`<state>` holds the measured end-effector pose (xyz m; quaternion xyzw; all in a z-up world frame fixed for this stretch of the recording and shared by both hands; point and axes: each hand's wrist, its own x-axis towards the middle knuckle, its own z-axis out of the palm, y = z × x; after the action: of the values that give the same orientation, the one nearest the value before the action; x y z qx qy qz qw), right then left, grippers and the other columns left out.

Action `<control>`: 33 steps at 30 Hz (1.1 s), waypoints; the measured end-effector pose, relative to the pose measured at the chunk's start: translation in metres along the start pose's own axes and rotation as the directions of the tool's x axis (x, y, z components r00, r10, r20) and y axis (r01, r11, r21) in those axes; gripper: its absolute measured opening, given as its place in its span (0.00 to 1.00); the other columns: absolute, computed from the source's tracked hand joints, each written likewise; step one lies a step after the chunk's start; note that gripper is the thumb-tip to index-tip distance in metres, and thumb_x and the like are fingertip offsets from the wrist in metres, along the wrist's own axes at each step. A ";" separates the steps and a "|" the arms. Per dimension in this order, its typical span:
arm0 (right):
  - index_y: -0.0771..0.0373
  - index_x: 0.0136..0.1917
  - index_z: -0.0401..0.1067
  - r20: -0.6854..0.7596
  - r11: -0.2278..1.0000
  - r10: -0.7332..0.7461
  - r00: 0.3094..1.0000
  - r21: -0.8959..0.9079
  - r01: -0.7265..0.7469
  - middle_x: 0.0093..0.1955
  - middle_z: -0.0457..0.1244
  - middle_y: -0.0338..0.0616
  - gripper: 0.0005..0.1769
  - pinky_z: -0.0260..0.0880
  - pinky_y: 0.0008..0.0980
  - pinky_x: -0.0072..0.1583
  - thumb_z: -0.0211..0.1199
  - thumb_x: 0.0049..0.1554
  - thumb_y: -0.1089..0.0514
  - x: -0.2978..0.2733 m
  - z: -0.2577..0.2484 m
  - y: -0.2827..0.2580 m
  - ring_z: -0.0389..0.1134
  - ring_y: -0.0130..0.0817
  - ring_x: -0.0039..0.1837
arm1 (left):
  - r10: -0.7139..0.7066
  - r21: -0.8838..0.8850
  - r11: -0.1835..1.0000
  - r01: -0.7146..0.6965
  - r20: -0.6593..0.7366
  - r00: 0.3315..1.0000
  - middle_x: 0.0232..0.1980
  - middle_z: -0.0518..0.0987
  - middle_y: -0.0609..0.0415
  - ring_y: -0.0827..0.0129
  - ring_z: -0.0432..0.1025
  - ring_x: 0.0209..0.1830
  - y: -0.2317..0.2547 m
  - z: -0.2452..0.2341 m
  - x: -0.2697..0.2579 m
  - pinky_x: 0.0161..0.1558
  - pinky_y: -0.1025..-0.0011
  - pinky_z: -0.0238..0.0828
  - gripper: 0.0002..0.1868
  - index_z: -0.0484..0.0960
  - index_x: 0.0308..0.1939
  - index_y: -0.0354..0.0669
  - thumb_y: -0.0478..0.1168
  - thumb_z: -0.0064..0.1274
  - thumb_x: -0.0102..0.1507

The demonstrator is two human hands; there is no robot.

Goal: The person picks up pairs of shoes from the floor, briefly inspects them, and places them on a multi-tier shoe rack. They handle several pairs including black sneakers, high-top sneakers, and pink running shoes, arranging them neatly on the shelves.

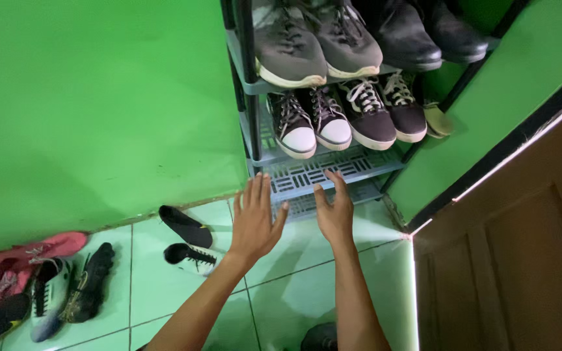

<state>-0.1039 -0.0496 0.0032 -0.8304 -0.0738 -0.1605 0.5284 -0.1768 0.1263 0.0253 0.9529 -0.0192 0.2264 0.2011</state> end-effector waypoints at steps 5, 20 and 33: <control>0.60 0.71 0.66 0.035 1.000 0.011 0.999 -0.028 -0.010 0.77 0.56 0.56 0.27 0.55 0.44 0.74 0.61 0.61 0.50 -0.010 0.011 -0.004 0.54 0.52 0.79 | -0.034 -0.073 0.997 0.032 -0.022 0.999 0.76 0.59 0.35 0.43 0.52 0.78 -0.023 -0.027 -0.021 0.73 0.43 0.44 0.39 0.56 0.75 0.31 0.56 0.42 0.69; 0.62 0.71 0.65 0.104 0.996 -0.041 0.994 -0.079 0.050 0.78 0.55 0.58 0.27 0.53 0.45 0.75 0.62 0.61 0.52 -0.040 0.046 -0.042 0.53 0.54 0.80 | -0.101 -0.025 0.995 0.100 -0.025 0.995 0.76 0.60 0.34 0.40 0.52 0.78 -0.092 -0.031 -0.067 0.71 0.39 0.44 0.38 0.59 0.74 0.30 0.57 0.42 0.70; 0.61 0.72 0.63 0.220 0.999 -0.007 0.975 -0.045 0.018 0.79 0.53 0.60 0.30 0.57 0.45 0.74 0.62 0.59 0.53 -0.131 0.092 -0.103 0.53 0.56 0.79 | -0.137 0.095 0.987 0.129 0.088 0.987 0.77 0.59 0.37 0.42 0.49 0.79 -0.100 -0.093 -0.126 0.72 0.36 0.39 0.39 0.60 0.74 0.31 0.59 0.40 0.70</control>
<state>-0.2396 0.0836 0.0107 -0.8547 -0.1332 -0.0726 0.4965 -0.3162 0.2480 0.0089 0.9696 0.0452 0.1678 0.1721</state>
